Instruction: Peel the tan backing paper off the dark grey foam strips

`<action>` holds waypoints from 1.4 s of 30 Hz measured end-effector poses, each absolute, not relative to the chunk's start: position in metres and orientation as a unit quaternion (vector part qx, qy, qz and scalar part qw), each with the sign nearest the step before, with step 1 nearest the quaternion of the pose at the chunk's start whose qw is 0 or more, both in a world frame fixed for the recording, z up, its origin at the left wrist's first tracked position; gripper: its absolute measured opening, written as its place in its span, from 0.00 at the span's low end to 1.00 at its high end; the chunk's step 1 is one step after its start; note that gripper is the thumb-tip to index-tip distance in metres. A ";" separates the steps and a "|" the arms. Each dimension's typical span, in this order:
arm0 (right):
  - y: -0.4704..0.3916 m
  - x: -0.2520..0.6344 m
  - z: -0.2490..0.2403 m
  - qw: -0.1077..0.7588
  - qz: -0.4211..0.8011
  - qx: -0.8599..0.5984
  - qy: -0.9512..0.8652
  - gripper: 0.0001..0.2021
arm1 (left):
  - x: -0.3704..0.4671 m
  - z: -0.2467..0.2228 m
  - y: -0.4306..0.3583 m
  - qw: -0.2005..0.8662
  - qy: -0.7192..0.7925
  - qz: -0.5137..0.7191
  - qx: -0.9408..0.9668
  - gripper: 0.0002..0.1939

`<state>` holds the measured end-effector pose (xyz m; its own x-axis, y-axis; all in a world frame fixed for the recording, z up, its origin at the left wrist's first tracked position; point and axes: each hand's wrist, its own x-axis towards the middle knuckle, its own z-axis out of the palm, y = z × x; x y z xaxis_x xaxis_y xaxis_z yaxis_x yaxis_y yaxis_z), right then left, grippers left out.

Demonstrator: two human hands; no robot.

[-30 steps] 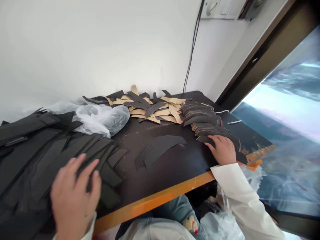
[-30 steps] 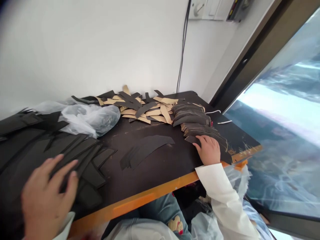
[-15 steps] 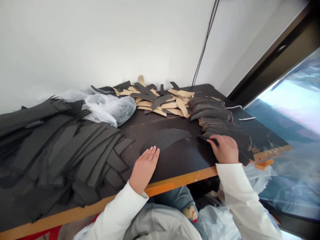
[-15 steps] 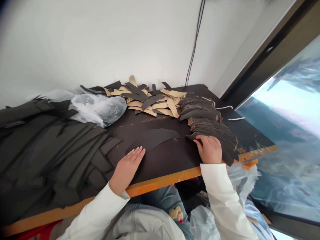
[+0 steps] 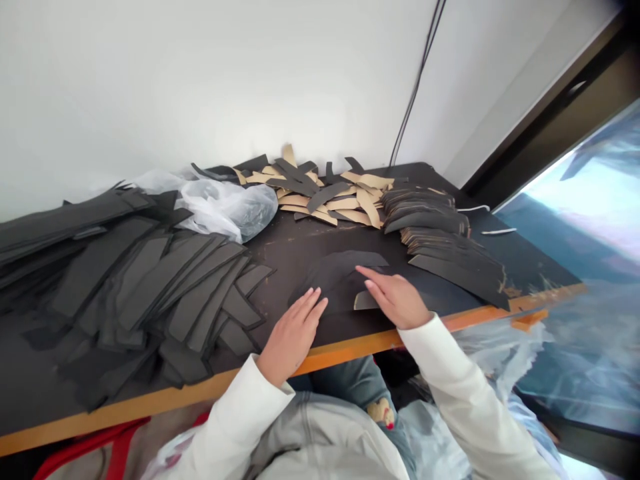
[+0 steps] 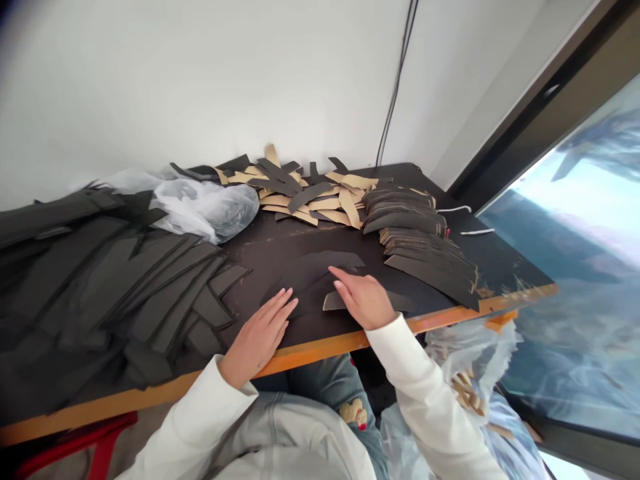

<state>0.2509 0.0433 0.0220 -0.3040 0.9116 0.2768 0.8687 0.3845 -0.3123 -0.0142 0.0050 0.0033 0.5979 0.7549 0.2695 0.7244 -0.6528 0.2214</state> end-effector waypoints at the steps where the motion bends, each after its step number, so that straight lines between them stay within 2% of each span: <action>1: 0.045 0.244 0.018 0.183 0.050 -0.539 -0.821 0.23 | -0.014 0.004 0.005 0.045 0.419 0.172 0.891 0.25; 5: 0.044 0.229 0.007 0.126 0.060 -0.480 -0.866 0.20 | -0.024 0.007 0.013 0.056 0.451 0.149 0.878 0.30; 7: 0.039 0.226 0.006 0.122 0.077 -0.460 -0.876 0.19 | -0.032 0.009 0.017 0.061 0.477 0.140 0.866 0.36; 9: 0.033 0.222 0.007 0.130 0.097 -0.455 -0.875 0.19 | -0.037 0.015 0.018 0.074 0.488 0.150 0.857 0.37; 11: 0.025 0.216 0.011 0.157 0.114 -0.466 -0.863 0.20 | -0.036 0.025 0.012 0.106 0.488 0.188 0.846 0.33; 13: 0.017 0.209 0.020 0.209 0.129 -0.479 -0.843 0.20 | -0.030 0.037 0.002 0.170 0.490 0.245 0.819 0.24; 17: 0.004 0.196 0.041 0.313 0.141 -0.503 -0.793 0.16 | -0.015 0.056 -0.019 0.388 0.509 0.330 0.694 0.11; 21: -0.003 0.182 0.050 0.345 0.058 -0.521 -0.778 0.14 | -0.012 0.053 -0.024 0.548 0.506 0.351 0.566 0.12; 24: -0.013 0.169 0.053 0.387 -0.067 -0.531 -0.751 0.12 | -0.014 0.047 -0.023 0.586 0.487 0.375 0.528 0.14; 26: -0.023 0.158 0.054 0.412 -0.068 -0.506 -0.755 0.11 | -0.015 0.047 -0.024 0.595 0.469 0.387 0.526 0.15; 30: -0.036 0.141 0.056 0.414 0.088 -0.470 -0.774 0.10 | -0.013 0.052 -0.029 0.604 0.433 0.404 0.533 0.16; 36: -0.031 0.139 0.052 0.455 0.320 -0.469 -0.686 0.05 | -0.012 0.047 -0.032 0.593 0.411 0.425 0.547 0.13; 42: -0.023 0.155 0.045 0.575 0.581 -0.415 -0.399 0.09 | -0.028 0.038 -0.030 0.436 0.514 0.438 0.596 0.10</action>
<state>0.1550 -0.0234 0.0446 0.0069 0.9997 -0.0230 -0.3367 -0.0193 -0.9414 -0.0278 -0.0298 0.0378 0.0891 0.9933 0.0742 0.2307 -0.0930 0.9686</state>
